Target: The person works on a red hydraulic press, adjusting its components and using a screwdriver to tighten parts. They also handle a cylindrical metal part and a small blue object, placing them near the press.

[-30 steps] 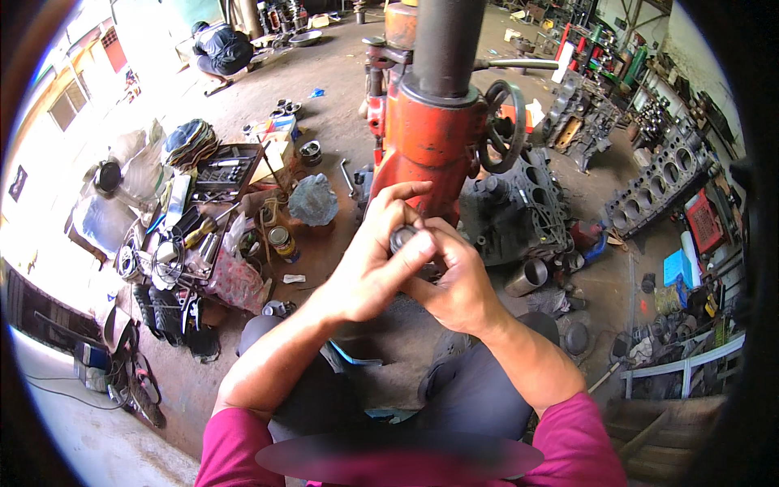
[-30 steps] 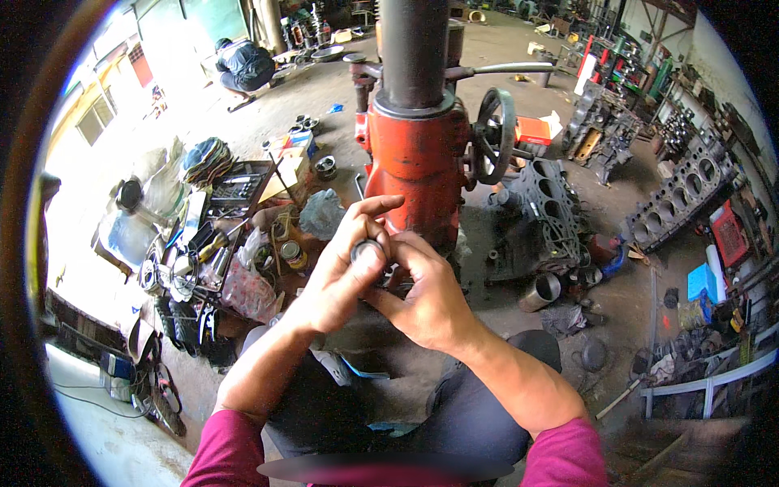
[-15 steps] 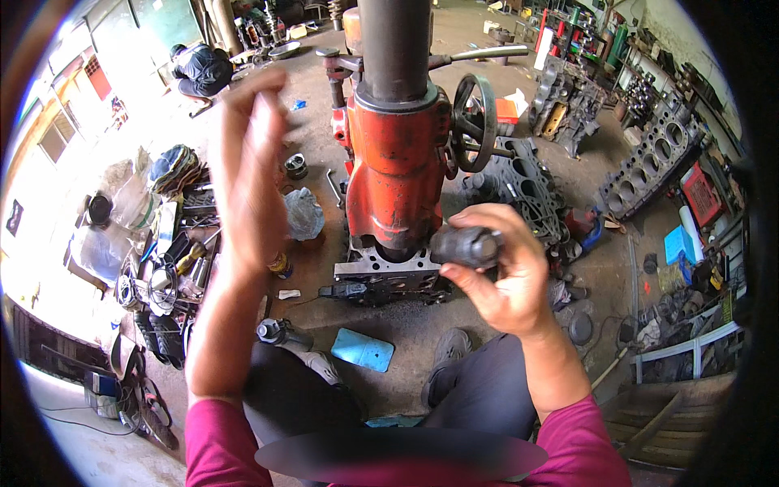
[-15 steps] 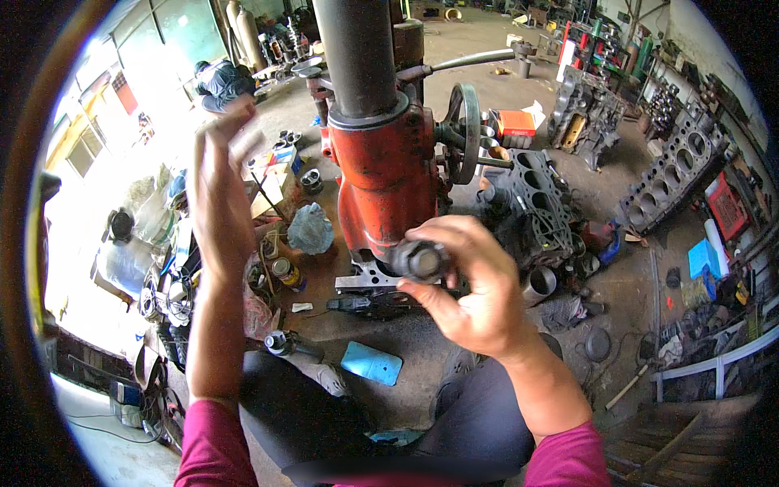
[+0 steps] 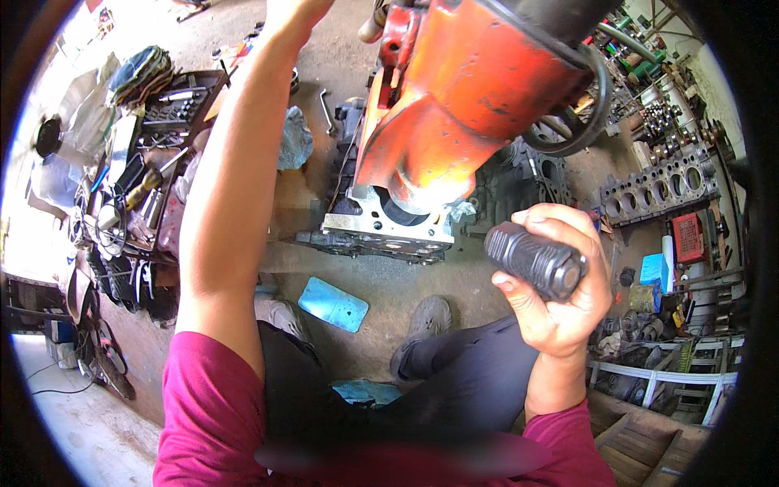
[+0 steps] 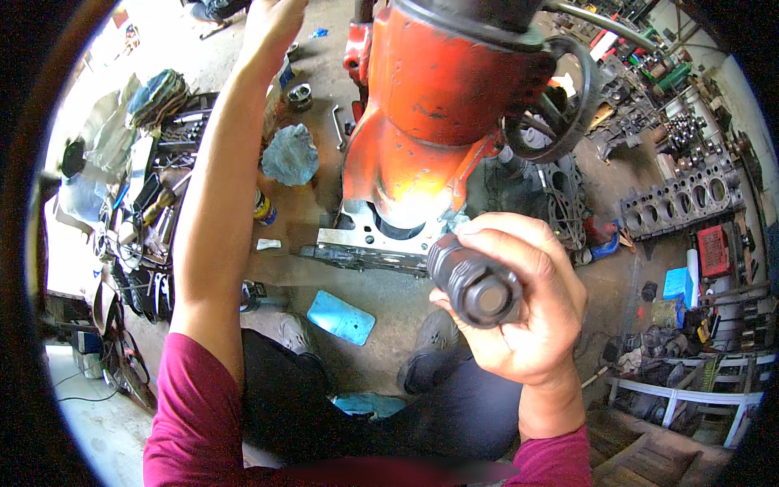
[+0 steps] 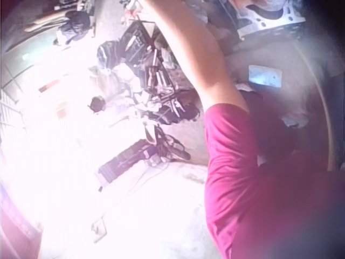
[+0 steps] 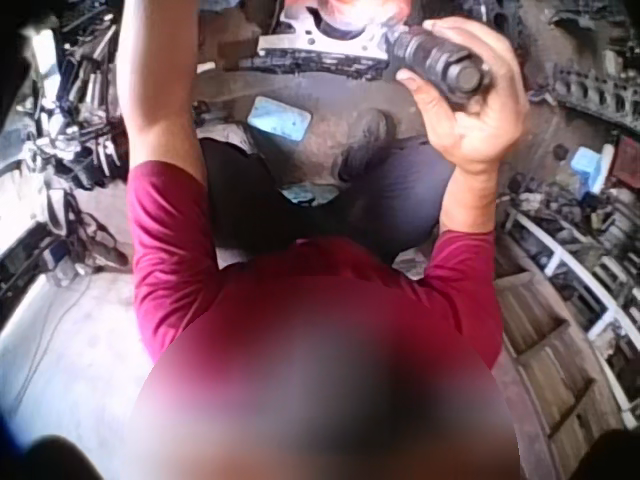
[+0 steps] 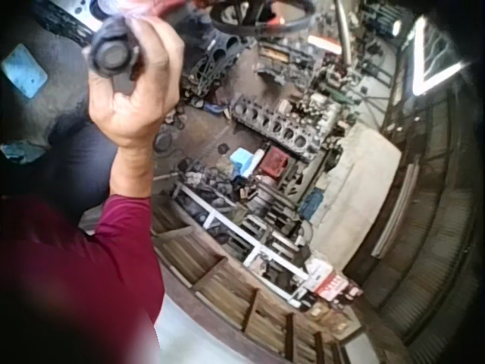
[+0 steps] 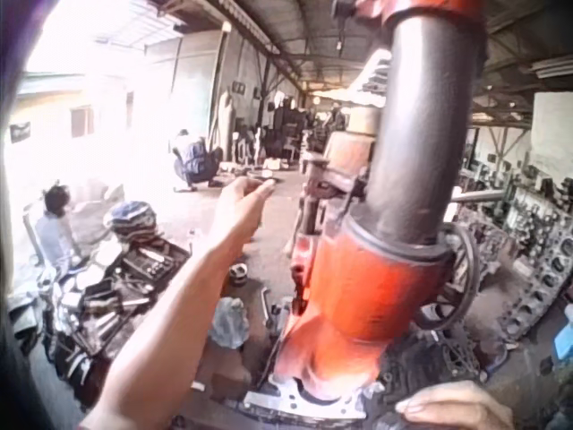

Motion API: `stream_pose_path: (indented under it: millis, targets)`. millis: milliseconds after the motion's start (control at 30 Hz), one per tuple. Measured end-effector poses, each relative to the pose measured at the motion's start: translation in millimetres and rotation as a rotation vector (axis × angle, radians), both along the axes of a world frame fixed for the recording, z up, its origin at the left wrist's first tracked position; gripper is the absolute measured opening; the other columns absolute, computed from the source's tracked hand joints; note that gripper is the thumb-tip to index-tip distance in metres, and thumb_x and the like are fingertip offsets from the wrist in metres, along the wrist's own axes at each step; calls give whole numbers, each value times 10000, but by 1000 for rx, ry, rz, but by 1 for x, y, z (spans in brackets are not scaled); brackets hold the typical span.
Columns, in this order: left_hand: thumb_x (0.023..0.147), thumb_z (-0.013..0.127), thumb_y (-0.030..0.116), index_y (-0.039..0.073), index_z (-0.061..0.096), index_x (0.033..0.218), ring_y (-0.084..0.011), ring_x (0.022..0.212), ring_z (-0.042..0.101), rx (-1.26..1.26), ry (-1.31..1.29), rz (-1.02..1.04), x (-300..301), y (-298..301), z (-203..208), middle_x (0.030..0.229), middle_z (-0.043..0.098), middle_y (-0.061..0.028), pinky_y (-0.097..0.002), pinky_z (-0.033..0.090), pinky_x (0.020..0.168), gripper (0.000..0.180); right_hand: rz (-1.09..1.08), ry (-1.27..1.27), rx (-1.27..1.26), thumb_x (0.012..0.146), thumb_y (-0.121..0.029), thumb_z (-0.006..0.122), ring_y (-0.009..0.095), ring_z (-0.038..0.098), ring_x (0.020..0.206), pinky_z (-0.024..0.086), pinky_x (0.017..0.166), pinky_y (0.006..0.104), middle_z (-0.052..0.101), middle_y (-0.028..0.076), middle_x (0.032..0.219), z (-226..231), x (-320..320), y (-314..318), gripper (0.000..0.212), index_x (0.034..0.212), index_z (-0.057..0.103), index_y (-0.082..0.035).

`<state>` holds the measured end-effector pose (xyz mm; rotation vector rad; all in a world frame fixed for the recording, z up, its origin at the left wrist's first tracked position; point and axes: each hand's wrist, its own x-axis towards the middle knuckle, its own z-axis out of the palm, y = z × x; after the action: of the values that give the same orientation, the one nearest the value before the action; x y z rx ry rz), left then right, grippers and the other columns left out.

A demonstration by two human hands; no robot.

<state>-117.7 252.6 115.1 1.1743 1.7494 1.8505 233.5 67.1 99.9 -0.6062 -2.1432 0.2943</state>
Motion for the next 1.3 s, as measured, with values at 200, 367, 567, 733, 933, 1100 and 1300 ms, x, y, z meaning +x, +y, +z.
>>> stream_pose_path:
  millis: [200,367,567,733,933,1100,1300]
  targets:
    - [952,688,384,-13,740,998,-203,798,673,135,228,41,5,42,-33,870,741,-130,-365,527,739,404,-1,-8,-55,700,-154,937,305,711,936,591,828,394,698,190,1079,-4,-13,4,577,1173,634,-22]
    - [963,668,358,-12,737,928,-198,697,659,144,114,-87,15,49,-35,768,712,-106,-371,511,671,378,-20,-66,-110,720,-164,928,294,708,937,588,835,385,700,178,1069,-7,-14,5,542,1159,633,-45]
    - [928,698,331,-13,762,929,-225,773,690,103,192,-60,17,44,-29,819,739,-143,-374,521,722,350,-23,-143,-96,807,-355,878,280,644,1017,523,917,404,642,177,1117,-19,-15,17,566,1173,607,-19]
    - [928,716,305,-32,753,944,-225,835,698,165,308,-40,14,46,-31,868,740,-154,-374,530,738,339,-11,-120,-136,802,-383,877,279,647,1008,532,898,406,644,174,1107,-21,-17,17,584,1175,607,-24]
    - [927,732,292,-20,761,967,-213,820,702,367,235,-17,18,56,-30,892,754,-156,-344,538,749,316,-6,-129,-152,797,-399,881,277,646,990,534,893,403,644,180,1097,-21,-18,18,607,1182,605,-20]
    - [905,751,293,2,773,971,-188,738,700,406,257,16,19,66,-16,814,757,-128,-338,542,711,300,-23,-135,-123,784,-416,887,277,643,979,531,888,396,645,190,1093,-19,-18,18,640,1188,602,-9]
    - [913,745,235,-11,761,975,-163,718,687,432,153,-53,22,72,-16,804,749,-121,-329,538,674,254,-41,-108,-109,769,-375,884,278,637,967,529,879,403,644,198,1082,-17,-22,16,627,1184,600,-1]
